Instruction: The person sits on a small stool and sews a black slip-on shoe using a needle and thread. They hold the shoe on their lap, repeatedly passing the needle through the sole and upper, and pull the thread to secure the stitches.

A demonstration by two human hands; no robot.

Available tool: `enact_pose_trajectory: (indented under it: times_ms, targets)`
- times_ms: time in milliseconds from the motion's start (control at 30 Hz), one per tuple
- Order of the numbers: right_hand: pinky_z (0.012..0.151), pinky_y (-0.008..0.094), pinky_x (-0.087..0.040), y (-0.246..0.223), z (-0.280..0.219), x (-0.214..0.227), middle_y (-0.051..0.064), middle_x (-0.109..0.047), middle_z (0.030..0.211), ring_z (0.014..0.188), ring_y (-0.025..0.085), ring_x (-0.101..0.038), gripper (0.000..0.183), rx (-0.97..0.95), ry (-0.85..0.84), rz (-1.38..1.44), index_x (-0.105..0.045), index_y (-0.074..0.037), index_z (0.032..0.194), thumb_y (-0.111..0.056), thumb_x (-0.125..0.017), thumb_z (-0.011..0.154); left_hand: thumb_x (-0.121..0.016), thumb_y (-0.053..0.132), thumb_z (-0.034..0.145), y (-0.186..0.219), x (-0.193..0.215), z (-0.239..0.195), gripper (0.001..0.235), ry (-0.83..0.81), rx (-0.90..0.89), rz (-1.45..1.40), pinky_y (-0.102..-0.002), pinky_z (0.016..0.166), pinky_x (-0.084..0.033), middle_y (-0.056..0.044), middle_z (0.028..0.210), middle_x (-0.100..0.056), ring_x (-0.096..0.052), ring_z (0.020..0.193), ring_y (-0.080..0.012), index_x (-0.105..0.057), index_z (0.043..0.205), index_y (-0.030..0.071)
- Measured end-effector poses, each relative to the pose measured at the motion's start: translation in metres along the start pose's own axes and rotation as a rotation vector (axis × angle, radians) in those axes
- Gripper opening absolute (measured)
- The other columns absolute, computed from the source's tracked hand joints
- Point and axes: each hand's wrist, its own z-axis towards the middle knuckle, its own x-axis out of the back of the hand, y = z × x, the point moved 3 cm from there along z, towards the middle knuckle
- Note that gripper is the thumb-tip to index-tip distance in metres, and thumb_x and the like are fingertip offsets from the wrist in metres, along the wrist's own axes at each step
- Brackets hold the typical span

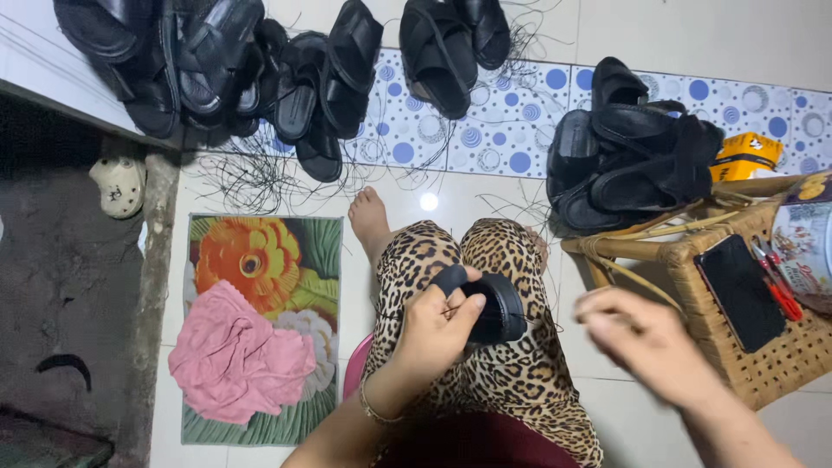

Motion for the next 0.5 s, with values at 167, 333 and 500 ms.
enact_pose_trajectory:
  times_ms: [167,333,500]
  targets:
    - [0.043,0.023,-0.037,-0.026,0.009,-0.055,0.009,-0.064,0.085,0.050,0.011,-0.045,0.028,0.003,0.040,0.197,-0.062,-0.004,0.076,-0.018,-0.058,0.100,-0.059,0.014,0.097,0.012,-0.002,-0.007,0.022,-0.053,-0.028,0.063,-0.035,0.076,-0.072,-0.020,0.101,-0.078,-0.082,0.089,-0.0262,-0.065,0.118,0.010]
    - [0.037,0.025,-0.032,0.001,0.006,-0.064,0.012,-0.051,0.071,0.048,0.014,-0.042,0.030,-0.143,-0.044,0.613,-0.055,0.001,0.072,-0.014,-0.063,0.096,-0.060,0.025,0.097,-0.018,-0.001,0.003,0.021,0.100,-0.344,0.362,-0.037,0.069,-0.054,-0.006,0.080,-0.073,-0.069,0.068,-0.0220,-0.069,0.111,0.012]
    - [0.035,0.023,-0.031,0.004,0.015,-0.059,0.012,-0.042,0.070,0.048,0.011,-0.039,0.027,-0.288,-0.163,0.852,-0.056,0.005,0.078,-0.014,-0.065,0.095,-0.069,0.013,0.098,-0.024,0.006,0.007,0.005,0.093,-0.033,-0.018,-0.023,0.052,-0.037,0.010,0.061,-0.039,-0.037,0.053,-0.0063,-0.070,0.103,0.012]
